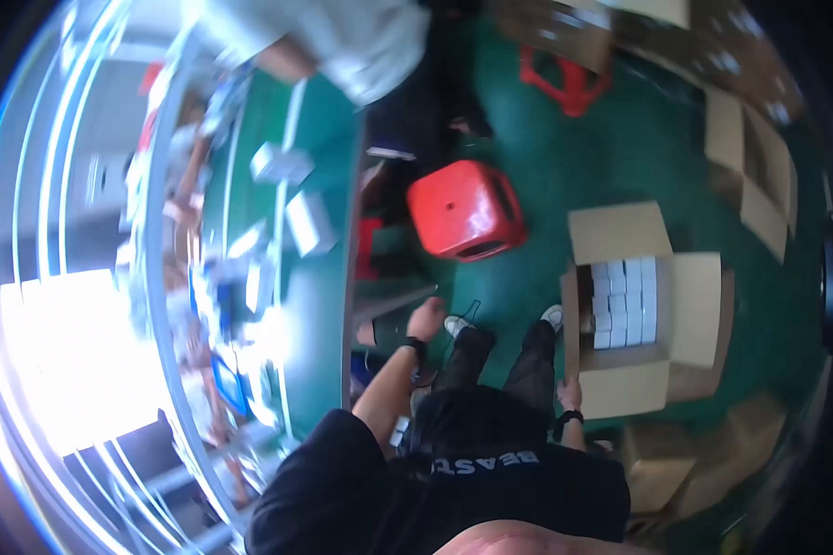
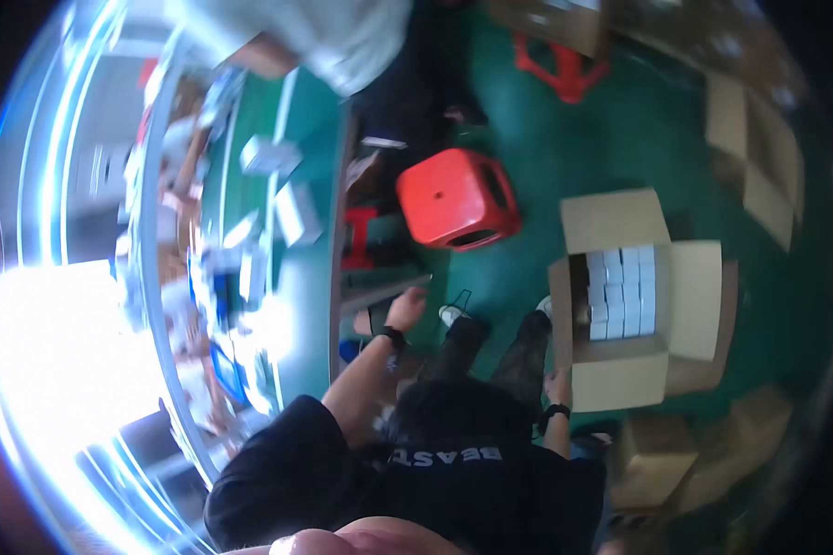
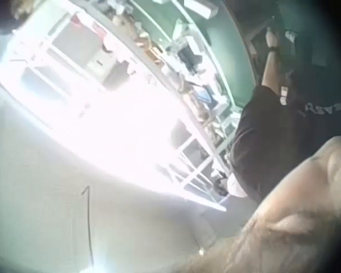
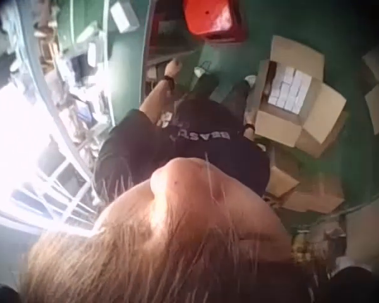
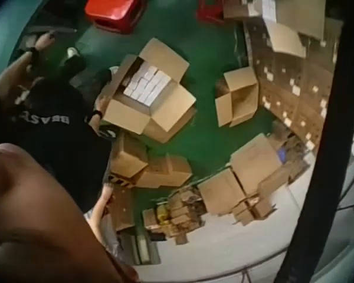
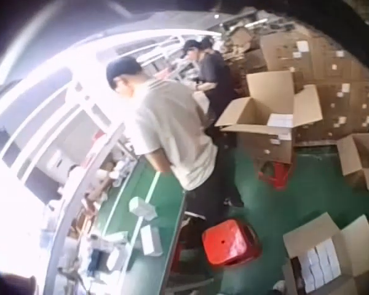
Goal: Packing small white boxes into larger cardboard shipping boxes at a manufacturing facility.
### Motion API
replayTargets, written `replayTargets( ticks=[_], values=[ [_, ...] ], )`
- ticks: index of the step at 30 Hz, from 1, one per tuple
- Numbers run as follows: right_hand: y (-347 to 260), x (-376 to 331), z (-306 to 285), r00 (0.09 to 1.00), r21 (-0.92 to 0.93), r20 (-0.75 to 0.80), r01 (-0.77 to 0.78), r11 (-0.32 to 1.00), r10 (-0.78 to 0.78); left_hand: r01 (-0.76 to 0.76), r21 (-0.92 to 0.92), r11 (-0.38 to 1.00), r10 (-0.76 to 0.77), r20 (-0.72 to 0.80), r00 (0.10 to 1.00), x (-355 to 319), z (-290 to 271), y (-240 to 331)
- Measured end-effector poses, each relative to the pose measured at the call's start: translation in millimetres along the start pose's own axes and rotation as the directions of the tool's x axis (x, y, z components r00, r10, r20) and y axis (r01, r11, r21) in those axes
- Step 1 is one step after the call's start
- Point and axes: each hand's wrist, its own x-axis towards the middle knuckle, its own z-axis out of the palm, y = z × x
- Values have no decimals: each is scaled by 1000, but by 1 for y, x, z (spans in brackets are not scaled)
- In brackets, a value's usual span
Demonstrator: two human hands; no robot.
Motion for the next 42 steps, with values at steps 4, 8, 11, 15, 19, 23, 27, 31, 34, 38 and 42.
replayTargets(
  ticks=[4,8,11,15,19,23,27,31,34,38,42],
  values=[
    [-48,3,3,994,18,20,104,994,-104,284,-83,955,-294,-388,874,-103,-68,-195],
    [-124,7,-4,987,-145,79,148,978,-137,426,-281,860,-509,-525,682,-203,-71,-297],
    [-224,-18,2,955,-349,129,296,889,-267,492,-239,837,-547,-415,727,-247,-44,-326],
    [-401,-42,32,728,-398,214,674,622,-652,542,-207,815,-578,-364,730,-242,-32,-320],
    [-594,-112,54,268,-367,91,904,218,-959,586,-269,764,-645,-297,704,-238,-41,-320],
    [-704,-135,80,158,-558,118,827,66,-980,582,-312,751,-660,-329,675,-240,-28,-326],
    [-750,-92,104,314,-601,141,781,171,-939,595,-366,716,-698,-357,620,-229,-36,-309],
    [-752,-59,104,226,-280,200,946,165,-953,446,-567,693,-695,-360,623,-211,-75,-292],
    [-749,-72,96,248,-145,239,965,218,-939,116,-662,740,-528,-465,711,-162,-160,-247],
    [-749,-143,86,444,312,545,680,664,-711,-210,-442,872,-303,-825,476,-93,-266,-151],
    [-778,-159,68,431,0,860,536,844,-274,-185,-527,830,-388,-783,487,-41,-261,-161]
  ],
)
